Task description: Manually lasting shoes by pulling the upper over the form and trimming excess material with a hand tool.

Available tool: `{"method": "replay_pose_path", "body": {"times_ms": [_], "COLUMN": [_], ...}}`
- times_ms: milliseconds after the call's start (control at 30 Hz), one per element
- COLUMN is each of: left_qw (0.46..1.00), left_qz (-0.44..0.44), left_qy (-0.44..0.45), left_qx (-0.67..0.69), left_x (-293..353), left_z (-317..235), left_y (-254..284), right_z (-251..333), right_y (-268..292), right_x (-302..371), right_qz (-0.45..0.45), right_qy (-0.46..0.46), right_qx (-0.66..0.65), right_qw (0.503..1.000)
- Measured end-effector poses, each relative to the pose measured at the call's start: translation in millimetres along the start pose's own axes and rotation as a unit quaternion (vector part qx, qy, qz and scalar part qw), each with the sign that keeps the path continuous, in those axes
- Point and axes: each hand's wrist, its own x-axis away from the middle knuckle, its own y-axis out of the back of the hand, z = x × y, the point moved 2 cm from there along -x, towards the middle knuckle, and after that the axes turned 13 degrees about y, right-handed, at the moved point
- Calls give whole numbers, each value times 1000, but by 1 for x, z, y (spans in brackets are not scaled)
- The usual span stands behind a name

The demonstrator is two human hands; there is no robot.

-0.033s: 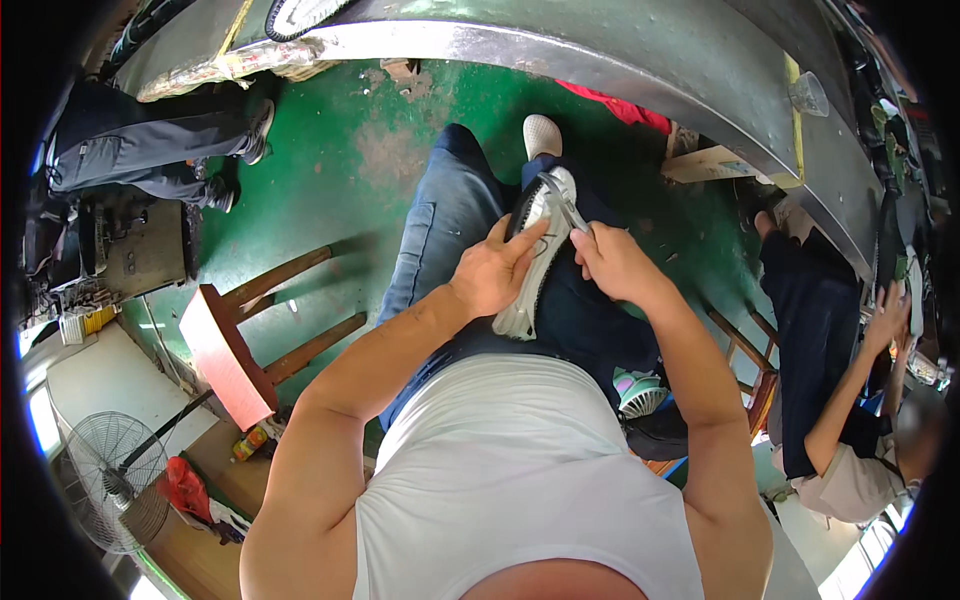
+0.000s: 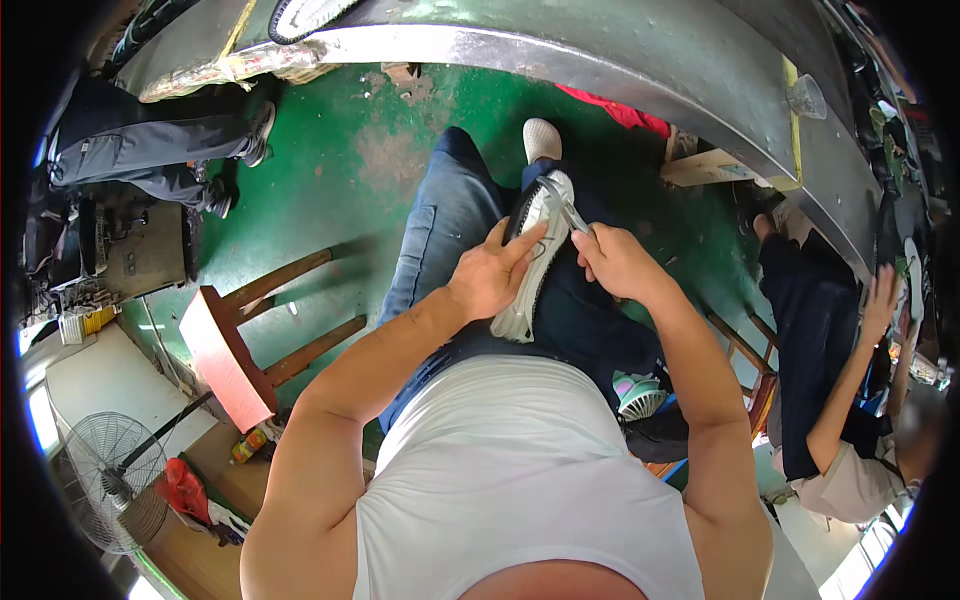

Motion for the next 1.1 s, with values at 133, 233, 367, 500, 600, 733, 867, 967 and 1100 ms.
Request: {"method": "replay_pose_path", "body": {"times_ms": [133, 233, 367, 500, 600, 733, 867, 967, 1100], "left_qw": [998, 990, 982, 916, 925, 955, 838, 841, 842], "left_qz": [-37, -76, -26, 189, 220, 114, 192, 173, 105], "left_qy": [-13, 32, 107, 84, 72, 37, 73, -9, -92], "left_qx": [44, 115, 151, 345, 301, 271, 505, 512, 520], "left_x": [6, 4, 5, 16, 41, 38, 37, 36, -43], "left_z": [3, 11, 15, 23, 38, 30, 35, 5, -83], "left_y": [-10, -22, -27, -13, -15, -19, 31, 105, 206], "right_z": [3, 6, 15, -10, -17, -27, -51, -62, -69], "right_y": [-8, -21, -25, -38, -43, -50, -61, -64, -59], "right_x": [9, 11, 24, 30, 42, 54, 68, 66, 53], "right_qz": [-90, -93, -51, -36, -47, -144, -236, -258, -242], "right_qy": [157, 202, 164, 133, 124, 147, 109, 87, 67], "right_qx": [-43, 88, 69, 136, 68, -54, -147, -191, -234], "right_qw": [983, 971, 983, 981, 989, 977, 954, 943, 939]}}
